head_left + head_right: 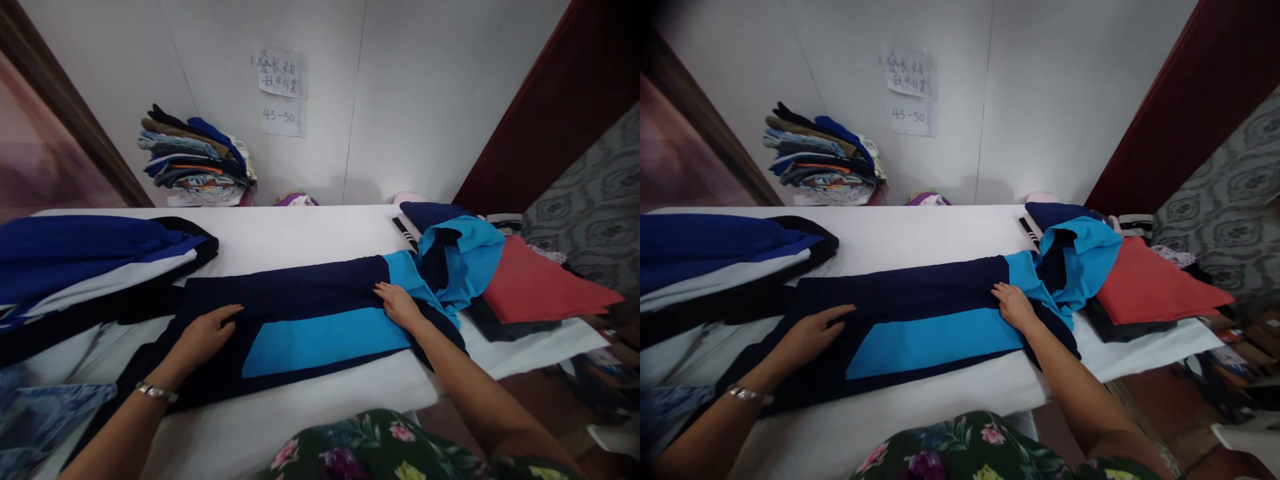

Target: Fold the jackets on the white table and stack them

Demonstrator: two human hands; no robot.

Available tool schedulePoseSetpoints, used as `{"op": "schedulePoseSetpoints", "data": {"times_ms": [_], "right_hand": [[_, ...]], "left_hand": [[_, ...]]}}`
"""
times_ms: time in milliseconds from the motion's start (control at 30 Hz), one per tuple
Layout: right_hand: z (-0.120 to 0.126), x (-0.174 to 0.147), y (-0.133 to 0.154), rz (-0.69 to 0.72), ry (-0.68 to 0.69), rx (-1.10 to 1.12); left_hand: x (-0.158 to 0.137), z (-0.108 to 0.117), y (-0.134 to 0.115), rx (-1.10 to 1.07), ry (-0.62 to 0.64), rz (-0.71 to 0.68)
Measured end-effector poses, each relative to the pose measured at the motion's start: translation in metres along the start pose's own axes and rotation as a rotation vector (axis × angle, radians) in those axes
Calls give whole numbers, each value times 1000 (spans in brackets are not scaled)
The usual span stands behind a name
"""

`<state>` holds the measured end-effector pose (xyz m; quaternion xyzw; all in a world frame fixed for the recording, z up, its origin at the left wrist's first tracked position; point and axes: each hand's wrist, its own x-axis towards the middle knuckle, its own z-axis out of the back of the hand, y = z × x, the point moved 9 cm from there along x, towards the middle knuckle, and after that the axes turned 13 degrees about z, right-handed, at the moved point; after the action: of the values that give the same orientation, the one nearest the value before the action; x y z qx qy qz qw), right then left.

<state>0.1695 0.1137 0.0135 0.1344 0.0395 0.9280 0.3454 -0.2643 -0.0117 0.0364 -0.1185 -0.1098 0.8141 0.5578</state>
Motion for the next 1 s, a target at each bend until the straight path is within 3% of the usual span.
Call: {"op": "schedulePoseSetpoints", "data": {"times_ms": [67,167,267,367,433,633,733,800,867,933,1000], "right_hand": [[0,1,0,-19,7,7],[1,3,1,-30,2,19],[2,4,2,-35,6,40],[3,3,0,-55,-18,76],[2,2,-1,-66,-44,117],[19,11,-19,-141,-168,406],[50,25,-48,-228,-262,246],[58,33,-72,-329,-178,40],[51,34,-96,-447,-18,-84],[36,28,-113,-538,103,-108],[22,21,-122,-582,142,-99]], "left_hand": [[7,14,-11,-28,-23,31],[17,28,-47,19,-176,-81],[26,6,-68,175,-183,-101],[31,-29,-67,289,-64,-50],[31,-41,-63,310,-26,-37],[33,-42,-58,321,-18,-48],[34,-42,-58,317,-28,-64],[34,-42,-57,301,-43,-57],[34,-42,-57,287,-49,-56],[34,-41,-56,273,-48,-56],[34,-39,-54,252,-55,-40]]}}
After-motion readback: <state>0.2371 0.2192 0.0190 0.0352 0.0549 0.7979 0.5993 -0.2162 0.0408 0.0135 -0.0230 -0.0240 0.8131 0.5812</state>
